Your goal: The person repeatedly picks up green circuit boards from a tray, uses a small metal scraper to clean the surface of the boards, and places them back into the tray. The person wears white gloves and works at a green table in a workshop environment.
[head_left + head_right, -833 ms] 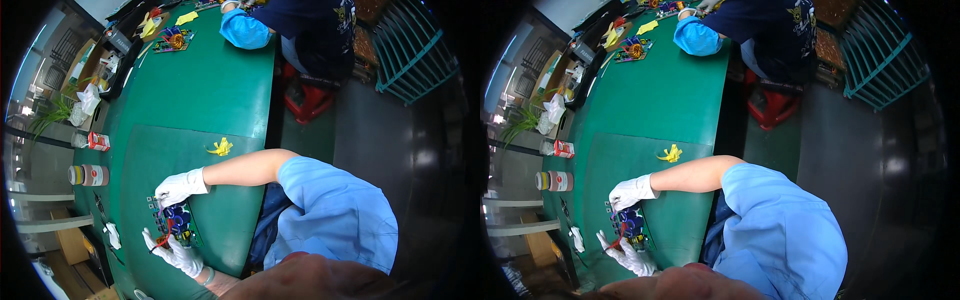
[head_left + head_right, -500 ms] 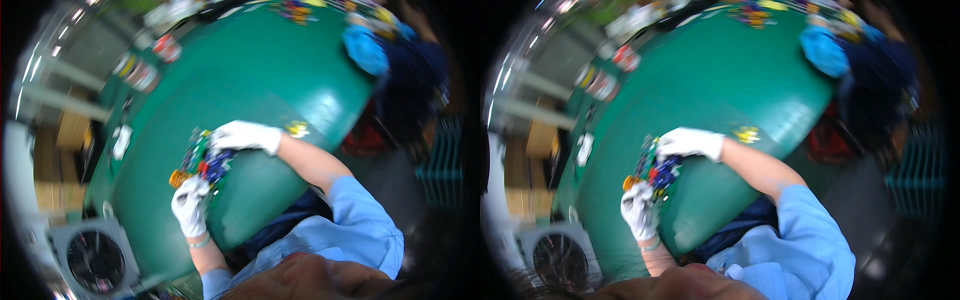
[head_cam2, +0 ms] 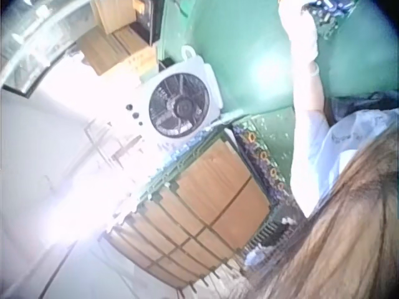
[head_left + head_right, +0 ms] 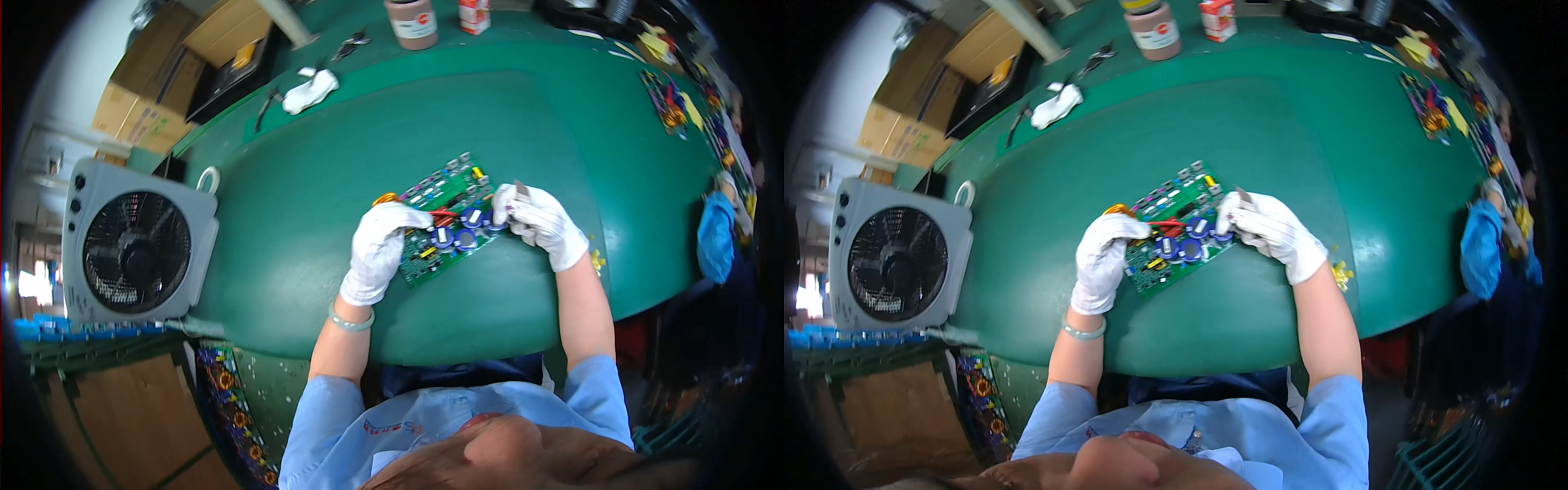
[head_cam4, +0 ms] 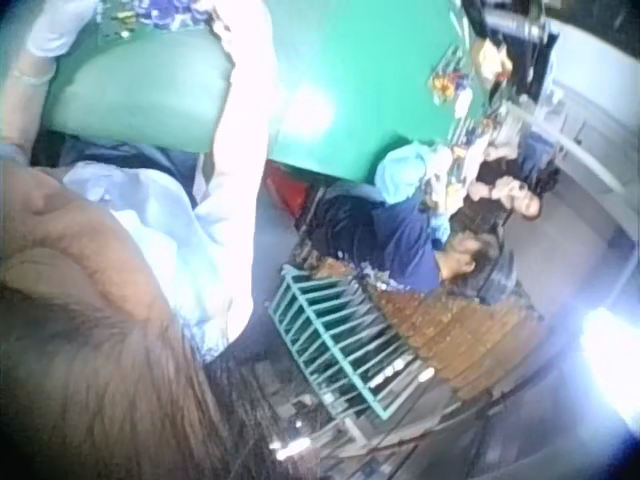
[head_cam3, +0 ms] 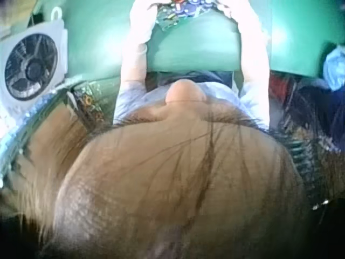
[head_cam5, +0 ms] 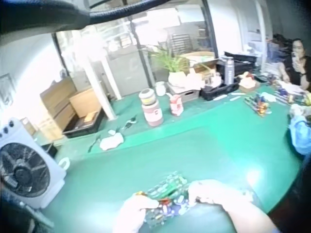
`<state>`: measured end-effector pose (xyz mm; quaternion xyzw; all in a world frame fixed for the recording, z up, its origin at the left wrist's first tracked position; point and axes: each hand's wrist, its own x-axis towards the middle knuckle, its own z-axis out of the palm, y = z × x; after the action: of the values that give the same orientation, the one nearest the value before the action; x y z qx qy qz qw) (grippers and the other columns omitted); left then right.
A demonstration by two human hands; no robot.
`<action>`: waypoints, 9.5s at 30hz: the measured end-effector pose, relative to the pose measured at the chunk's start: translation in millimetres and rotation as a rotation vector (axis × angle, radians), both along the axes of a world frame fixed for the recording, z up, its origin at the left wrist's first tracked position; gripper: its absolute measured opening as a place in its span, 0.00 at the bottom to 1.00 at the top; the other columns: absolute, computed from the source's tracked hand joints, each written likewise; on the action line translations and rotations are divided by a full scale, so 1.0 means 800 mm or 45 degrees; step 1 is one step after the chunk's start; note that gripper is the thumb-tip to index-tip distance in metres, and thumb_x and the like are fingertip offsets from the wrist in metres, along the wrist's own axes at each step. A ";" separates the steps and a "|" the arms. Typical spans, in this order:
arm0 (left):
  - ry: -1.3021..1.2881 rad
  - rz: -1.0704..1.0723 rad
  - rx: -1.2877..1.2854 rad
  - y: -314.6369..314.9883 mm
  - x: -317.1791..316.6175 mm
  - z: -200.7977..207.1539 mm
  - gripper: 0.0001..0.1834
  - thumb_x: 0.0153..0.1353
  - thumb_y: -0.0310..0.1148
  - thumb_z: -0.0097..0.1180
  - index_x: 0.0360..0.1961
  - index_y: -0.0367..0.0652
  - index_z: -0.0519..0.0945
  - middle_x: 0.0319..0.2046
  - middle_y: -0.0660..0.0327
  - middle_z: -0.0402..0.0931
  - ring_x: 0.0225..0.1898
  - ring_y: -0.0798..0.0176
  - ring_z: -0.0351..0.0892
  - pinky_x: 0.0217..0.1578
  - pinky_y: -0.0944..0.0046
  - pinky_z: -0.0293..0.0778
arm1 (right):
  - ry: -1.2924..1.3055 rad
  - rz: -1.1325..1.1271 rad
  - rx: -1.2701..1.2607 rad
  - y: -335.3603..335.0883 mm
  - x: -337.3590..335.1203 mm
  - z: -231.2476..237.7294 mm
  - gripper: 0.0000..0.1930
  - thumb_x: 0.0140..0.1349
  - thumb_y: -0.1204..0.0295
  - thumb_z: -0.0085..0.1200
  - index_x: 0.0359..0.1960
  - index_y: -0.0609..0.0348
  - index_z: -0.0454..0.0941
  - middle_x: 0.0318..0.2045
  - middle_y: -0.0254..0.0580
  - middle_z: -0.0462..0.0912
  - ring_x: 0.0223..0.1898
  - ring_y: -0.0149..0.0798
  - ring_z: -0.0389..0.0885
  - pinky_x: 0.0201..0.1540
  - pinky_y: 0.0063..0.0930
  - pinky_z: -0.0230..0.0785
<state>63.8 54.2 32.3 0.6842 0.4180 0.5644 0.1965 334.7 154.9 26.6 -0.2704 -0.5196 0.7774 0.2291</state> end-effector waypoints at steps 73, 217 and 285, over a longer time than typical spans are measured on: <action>0.319 -0.263 -0.944 0.004 0.015 0.015 0.33 0.40 0.35 0.74 0.50 0.42 0.77 0.38 0.58 0.81 0.38 0.61 0.81 0.43 0.61 0.77 | -0.681 0.187 1.185 0.001 0.003 -0.015 0.14 0.52 0.63 0.58 0.25 0.62 0.73 0.25 0.55 0.75 0.31 0.58 0.75 0.32 0.46 0.65; 0.002 0.230 -0.373 -0.002 -0.052 -0.010 0.07 0.62 0.28 0.59 0.39 0.37 0.85 0.39 0.55 0.84 0.36 0.63 0.82 0.39 0.65 0.78 | -0.577 -0.489 0.401 -0.018 0.009 0.031 0.16 0.57 0.77 0.66 0.46 0.67 0.80 0.41 0.46 0.87 0.36 0.26 0.81 0.35 0.17 0.70; -1.701 -0.142 -1.373 -0.014 -0.013 -0.032 0.21 0.72 0.42 0.41 0.55 0.40 0.75 0.47 0.51 0.79 0.44 0.51 0.82 0.37 0.48 0.82 | -0.143 -0.785 0.104 -0.012 -0.004 0.009 0.18 0.64 0.61 0.57 0.47 0.61 0.83 0.14 0.25 0.64 0.14 0.21 0.55 0.17 0.19 0.44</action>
<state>53.5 42.8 6.3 0.0414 0.3915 0.5626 0.7270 331.4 145.1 33.8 -0.4482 -0.4559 0.6335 0.4358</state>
